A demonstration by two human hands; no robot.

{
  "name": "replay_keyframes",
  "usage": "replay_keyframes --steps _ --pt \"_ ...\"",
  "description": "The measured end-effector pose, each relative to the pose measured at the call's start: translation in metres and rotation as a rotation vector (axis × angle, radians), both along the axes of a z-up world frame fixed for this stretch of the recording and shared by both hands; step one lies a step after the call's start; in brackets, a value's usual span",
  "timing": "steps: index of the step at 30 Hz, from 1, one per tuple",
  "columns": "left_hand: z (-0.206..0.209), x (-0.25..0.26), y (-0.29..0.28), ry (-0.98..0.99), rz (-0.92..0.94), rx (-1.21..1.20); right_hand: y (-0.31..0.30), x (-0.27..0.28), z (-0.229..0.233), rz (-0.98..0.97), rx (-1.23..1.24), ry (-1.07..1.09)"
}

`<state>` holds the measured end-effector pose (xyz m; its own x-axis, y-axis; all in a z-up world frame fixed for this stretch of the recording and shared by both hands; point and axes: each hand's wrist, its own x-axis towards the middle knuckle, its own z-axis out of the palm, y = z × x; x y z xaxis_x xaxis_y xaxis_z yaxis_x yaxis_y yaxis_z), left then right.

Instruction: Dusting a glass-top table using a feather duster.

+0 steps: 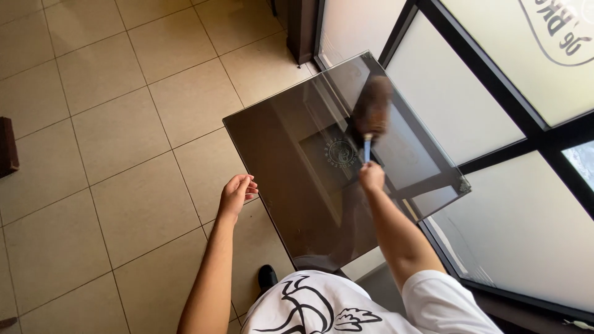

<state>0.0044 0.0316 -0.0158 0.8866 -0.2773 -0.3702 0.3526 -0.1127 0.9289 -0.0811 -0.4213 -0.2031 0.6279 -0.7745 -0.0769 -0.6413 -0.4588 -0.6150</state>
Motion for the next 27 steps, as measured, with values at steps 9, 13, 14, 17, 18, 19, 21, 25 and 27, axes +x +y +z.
replay_keyframes --steps 9,13,14,17,18,19,21,25,27 --pt "0.0 0.003 -0.011 0.005 -0.119 -0.027 0.095 -0.076 0.096 0.57 0.061 0.21" --pt "0.009 -0.001 -0.014 0.009 -0.187 -0.024 0.036 -0.13 0.067 0.106 0.587 0.167" --pt "0.01 -0.002 -0.015 0.017 -0.198 -0.017 0.026 -0.144 0.07 0.016 0.348 0.227" --pt "0.002 -0.001 -0.014 0.024 -0.234 -0.021 0.014 -0.181 0.067 -0.2 0.101 0.265" --pt "-0.003 0.001 -0.015 0.024 -0.245 -0.029 0.011 -0.19 0.061 -0.31 0.095 0.244" --pt "-0.005 0.002 -0.018 0.019 -0.257 -0.033 0.017 -0.197 0.045 -0.323 0.092 0.238" --pt "-0.007 0.006 -0.024 0.015 -0.288 -0.054 0.028 -0.205 0.018 -0.401 0.074 0.185" --pt "0.001 -0.001 -0.036 0.008 -0.358 -0.058 0.105 -0.217 0.063 -0.238 0.228 0.213" --pt "0.003 -0.003 -0.039 -0.004 -0.402 -0.065 0.124 -0.229 0.07 -0.012 0.254 0.27"
